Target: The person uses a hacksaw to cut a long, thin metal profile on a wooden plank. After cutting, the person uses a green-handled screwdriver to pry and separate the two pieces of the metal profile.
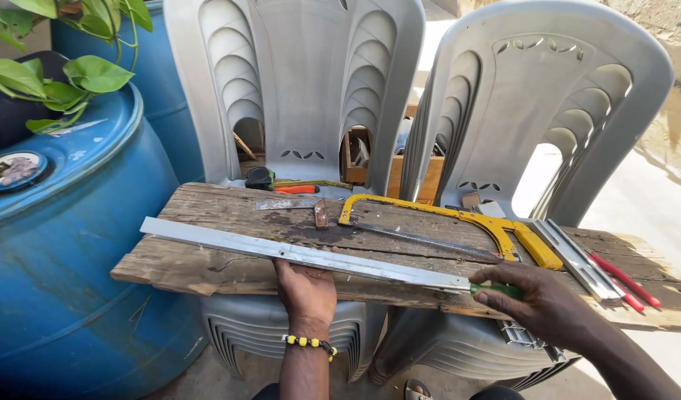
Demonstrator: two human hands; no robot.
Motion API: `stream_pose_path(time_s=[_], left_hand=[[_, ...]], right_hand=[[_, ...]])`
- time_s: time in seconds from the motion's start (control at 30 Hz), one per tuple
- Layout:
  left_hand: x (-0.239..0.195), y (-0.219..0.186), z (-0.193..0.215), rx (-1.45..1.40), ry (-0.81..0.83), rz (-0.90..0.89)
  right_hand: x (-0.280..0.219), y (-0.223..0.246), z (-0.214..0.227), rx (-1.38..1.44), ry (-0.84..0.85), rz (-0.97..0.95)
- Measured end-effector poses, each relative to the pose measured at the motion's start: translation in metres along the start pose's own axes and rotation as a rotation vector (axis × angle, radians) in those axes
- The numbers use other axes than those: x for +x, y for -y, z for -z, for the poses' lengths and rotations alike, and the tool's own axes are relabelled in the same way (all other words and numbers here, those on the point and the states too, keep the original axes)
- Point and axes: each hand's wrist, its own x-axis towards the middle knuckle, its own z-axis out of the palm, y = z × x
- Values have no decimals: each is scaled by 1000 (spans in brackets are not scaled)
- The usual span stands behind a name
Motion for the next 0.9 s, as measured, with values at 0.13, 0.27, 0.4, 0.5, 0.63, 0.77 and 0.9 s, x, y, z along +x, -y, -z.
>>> stream_pose_path(time_s=[0.13,0.27,0.4,0.5,0.63,0.77,0.9], left_hand=[[19,4,-9,147,-219,49],[20,1,-20,150,-240,43],[21,0,-25,207,-322,72],[19,7,-34,316,-275,50],[31,11,-37,358,-253,9],[67,18,-11,477,-209,-65],[53,22,-20,398,-202,-129]], right_hand=[[-5,-31,-17,-198,-140,293],[-11,-39,-33,-100,-212,386],[-15,-11,-35,1,-213,332],[-15,-5,-39,-201,-79,206],[-19,-2,-49,-259,-66,229],[-16,-18,-61,-170,-185,125],[-6,-9,-63,-218,-12,-75]])
